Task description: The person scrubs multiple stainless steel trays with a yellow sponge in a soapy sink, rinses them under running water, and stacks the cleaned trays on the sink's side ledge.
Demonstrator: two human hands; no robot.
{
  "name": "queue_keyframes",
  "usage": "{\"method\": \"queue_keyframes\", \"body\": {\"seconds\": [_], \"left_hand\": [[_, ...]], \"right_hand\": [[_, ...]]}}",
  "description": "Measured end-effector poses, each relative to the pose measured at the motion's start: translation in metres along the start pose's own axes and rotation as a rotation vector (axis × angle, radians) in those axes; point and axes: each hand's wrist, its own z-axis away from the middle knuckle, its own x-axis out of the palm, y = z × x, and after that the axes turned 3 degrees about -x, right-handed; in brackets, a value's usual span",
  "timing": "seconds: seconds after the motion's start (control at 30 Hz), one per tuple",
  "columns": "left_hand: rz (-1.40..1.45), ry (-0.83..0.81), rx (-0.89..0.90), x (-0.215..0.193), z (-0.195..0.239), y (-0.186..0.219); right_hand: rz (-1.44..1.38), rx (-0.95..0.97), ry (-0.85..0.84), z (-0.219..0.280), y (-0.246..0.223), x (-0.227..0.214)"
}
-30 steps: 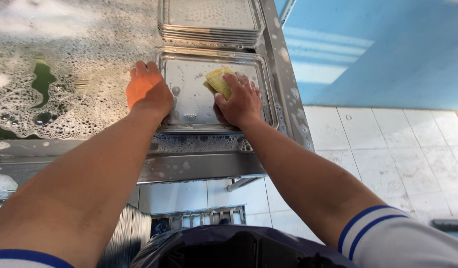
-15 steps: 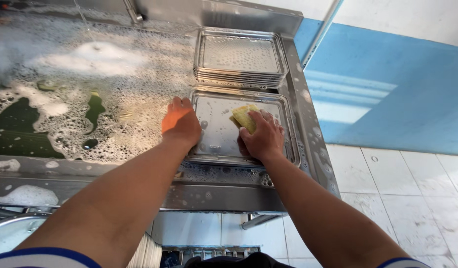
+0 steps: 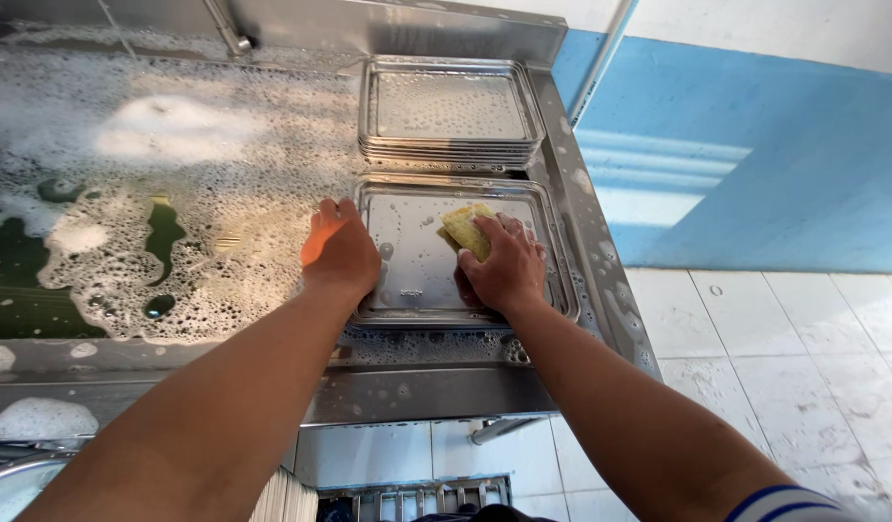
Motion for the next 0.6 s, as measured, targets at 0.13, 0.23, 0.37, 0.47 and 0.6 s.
{"method": "queue_keyframes", "body": {"seconds": [0.13,0.23,0.37,0.47,0.6], "left_hand": [[-0.001,0.021,0.009,0.004,-0.003,-0.003],[0.012,0.016,0.004,0.006,-0.004,-0.005],[-0.009,0.069,0.053,0.005,-0.003,-0.005],[0.0,0.033,0.049,0.006,-0.003,-0.007],[-0.014,0.103,0.073,0.011,-0.005,-0.012]], "right_hand": [[0.021,0.013,-0.017,-0.003,0.0,0.0],[0.016,0.023,-0.044,-0.001,-0.003,0.001],[0.005,0.034,-0.015,0.001,-0.002,-0.001],[0.026,0.063,-0.024,-0.002,0.0,-0.003],[0.025,0.012,0.004,0.0,-0.001,0.005]]}}
